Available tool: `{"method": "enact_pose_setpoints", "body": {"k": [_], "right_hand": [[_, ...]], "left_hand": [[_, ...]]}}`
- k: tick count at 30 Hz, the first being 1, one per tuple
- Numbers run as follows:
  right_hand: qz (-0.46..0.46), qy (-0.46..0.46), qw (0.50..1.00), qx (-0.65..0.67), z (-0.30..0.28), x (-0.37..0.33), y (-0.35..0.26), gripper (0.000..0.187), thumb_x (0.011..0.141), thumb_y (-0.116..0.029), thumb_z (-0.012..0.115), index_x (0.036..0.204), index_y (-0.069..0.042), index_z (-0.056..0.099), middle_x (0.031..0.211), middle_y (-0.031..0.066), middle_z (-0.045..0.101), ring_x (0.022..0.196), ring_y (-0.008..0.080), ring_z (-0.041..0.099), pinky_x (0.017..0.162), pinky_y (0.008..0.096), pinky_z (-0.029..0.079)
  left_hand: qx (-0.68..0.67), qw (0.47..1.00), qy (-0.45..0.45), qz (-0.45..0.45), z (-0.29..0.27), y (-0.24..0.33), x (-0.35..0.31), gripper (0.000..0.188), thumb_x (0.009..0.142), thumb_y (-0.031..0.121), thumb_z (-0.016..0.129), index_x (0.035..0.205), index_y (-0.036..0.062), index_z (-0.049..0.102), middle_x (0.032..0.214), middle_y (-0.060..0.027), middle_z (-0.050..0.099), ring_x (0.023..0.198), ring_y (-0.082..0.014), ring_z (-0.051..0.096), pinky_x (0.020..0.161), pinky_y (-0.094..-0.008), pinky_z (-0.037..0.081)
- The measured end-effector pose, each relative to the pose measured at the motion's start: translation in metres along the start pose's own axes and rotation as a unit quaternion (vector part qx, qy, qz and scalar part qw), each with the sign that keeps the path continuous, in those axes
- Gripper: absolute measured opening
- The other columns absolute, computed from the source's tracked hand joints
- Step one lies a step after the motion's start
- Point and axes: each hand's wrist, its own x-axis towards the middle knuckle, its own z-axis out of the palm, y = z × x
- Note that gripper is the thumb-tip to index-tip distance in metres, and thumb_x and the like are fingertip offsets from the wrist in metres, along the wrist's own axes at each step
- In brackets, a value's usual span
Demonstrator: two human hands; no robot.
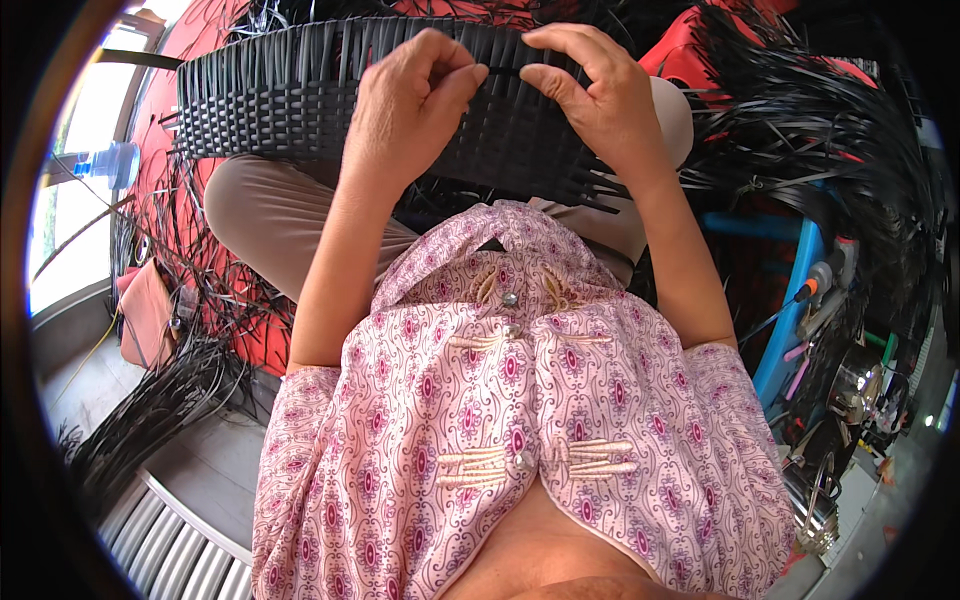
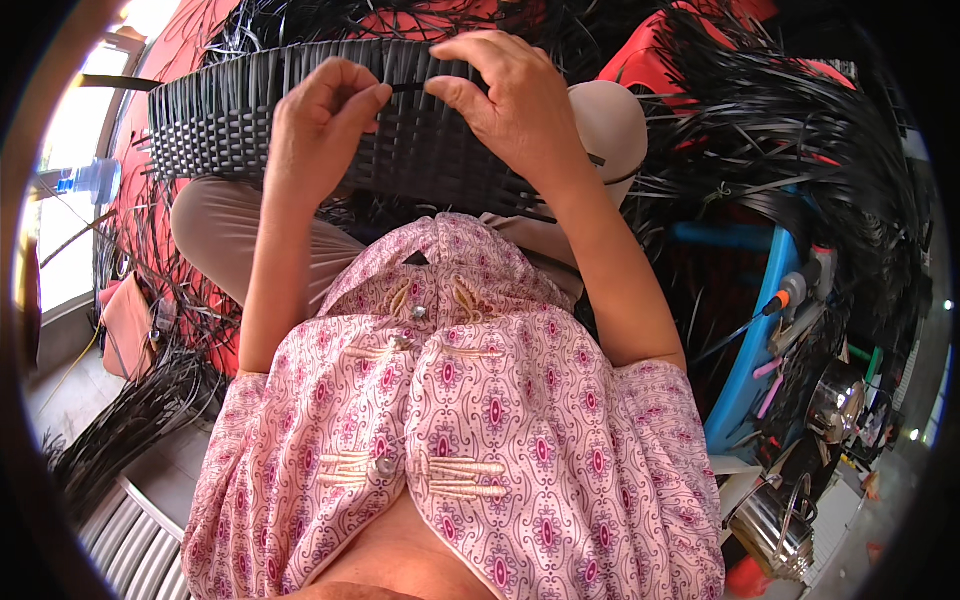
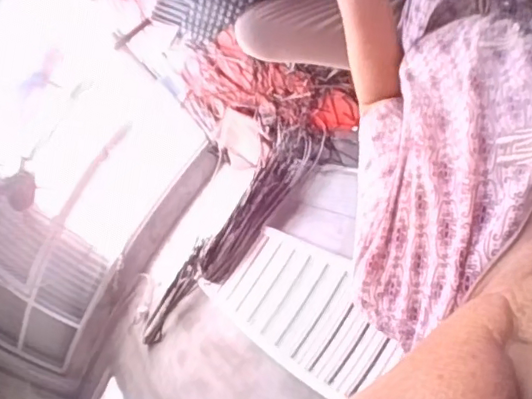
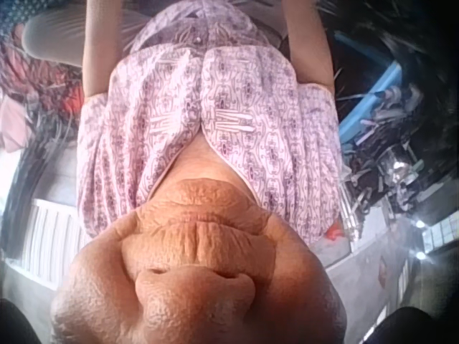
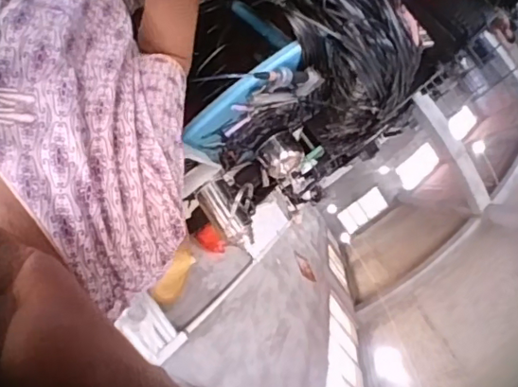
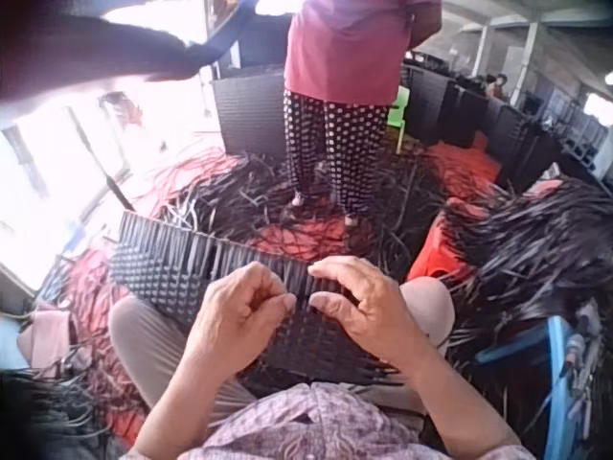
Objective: The person weaves thin black plastic strips into a curved lattice structure by hand, threading the strips through existing vertical slats and tucking in the ends to secure them.
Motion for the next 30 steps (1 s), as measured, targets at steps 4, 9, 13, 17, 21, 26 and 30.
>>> {"method": "enact_pose_setpoints", "body": {"k": [4,9,13,17,21,26,30], "right_hand": [[0.055,-0.078,0.949,0.3,0.008,0.019,-0.013,0.031,0.094,-0.028,0.069,0.112,-0.003,0.07,0.099,0.0054,0.072,0.089,0.0129,0.069,0.08,0.0265,0.054],[0.099,-0.085,0.933,0.336,0.006,0.017,-0.008,0.026,0.094,-0.026,0.07,0.102,-0.002,0.073,0.082,0.0006,0.069,0.074,0.0067,0.062,0.069,0.022,0.051],[0.177,-0.041,0.917,0.355,0.003,0.005,0.0,0.021,0.093,-0.022,0.071,0.098,-0.002,0.074,0.078,-0.0019,0.066,0.068,0.0044,0.057,0.064,0.0197,0.048],[0.245,-0.011,0.901,0.357,-0.002,-0.007,0.006,0.017,0.094,-0.015,0.067,0.097,0.0,0.072,0.077,-0.0006,0.063,0.066,0.0045,0.052,0.062,0.0186,0.044],[0.299,-0.002,0.901,0.314,0.003,-0.014,0.005,0.016,0.09,-0.018,0.072,0.091,-0.003,0.074,0.074,-0.0034,0.064,0.064,0.0027,0.052,0.059,0.0186,0.043],[0.313,0.009,0.925,0.217,0.017,-0.012,0.001,0.017,0.086,-0.018,0.075,0.086,-0.001,0.074,0.069,-0.0023,0.065,0.063,0.0035,0.055,0.057,0.0215,0.045],[0.319,-0.002,0.934,0.16,0.026,-0.011,0.008,0.018,0.085,-0.017,0.074,0.086,0.001,0.073,0.064,0.0006,0.065,0.058,0.0047,0.054,0.054,0.0243,0.045]], "left_hand": [[-0.012,1.0,0.011,0.023,-0.024,0.026,0.006,0.01,0.088,0.011,0.072,0.089,0.0033,0.065,0.073,0.0028,0.064,0.065,-0.0039,0.057,0.06,-0.0202,0.048],[-0.252,0.965,-0.024,-0.076,-0.015,0.001,0.017,0.012,0.093,0.015,0.069,0.1,0.0051,0.069,0.082,0.0018,0.067,0.071,-0.0039,0.06,0.066,-0.0195,0.048],[-0.366,0.924,-0.039,-0.099,0.012,-0.035,0.021,0.016,0.096,0.018,0.066,0.104,0.0044,0.07,0.085,-0.0003,0.069,0.07,-0.0053,0.061,0.065,-0.02,0.048],[0.03,0.999,0.016,0.024,0.045,-0.053,0.013,0.021,0.088,0.017,0.073,0.103,0.0021,0.071,0.088,-0.0081,0.072,0.078,-0.0166,0.07,0.072,-0.028,0.053],[0.173,0.984,0.016,0.031,0.057,-0.043,0.016,0.026,0.085,0.024,0.073,0.099,0.0027,0.07,0.093,-0.0116,0.072,0.086,-0.0295,0.07,0.077,-0.0389,0.054],[0.227,0.974,-0.007,-0.007,0.061,-0.035,0.02,0.029,0.084,0.026,0.072,0.099,0.002,0.069,0.095,-0.0117,0.072,0.09,-0.0304,0.07,0.079,-0.0403,0.053],[0.186,0.982,0.006,-0.024,0.061,-0.035,0.02,0.028,0.084,0.023,0.07,0.102,0.0007,0.069,0.095,-0.014,0.073,0.089,-0.0307,0.071,0.08,-0.0391,0.055]]}}
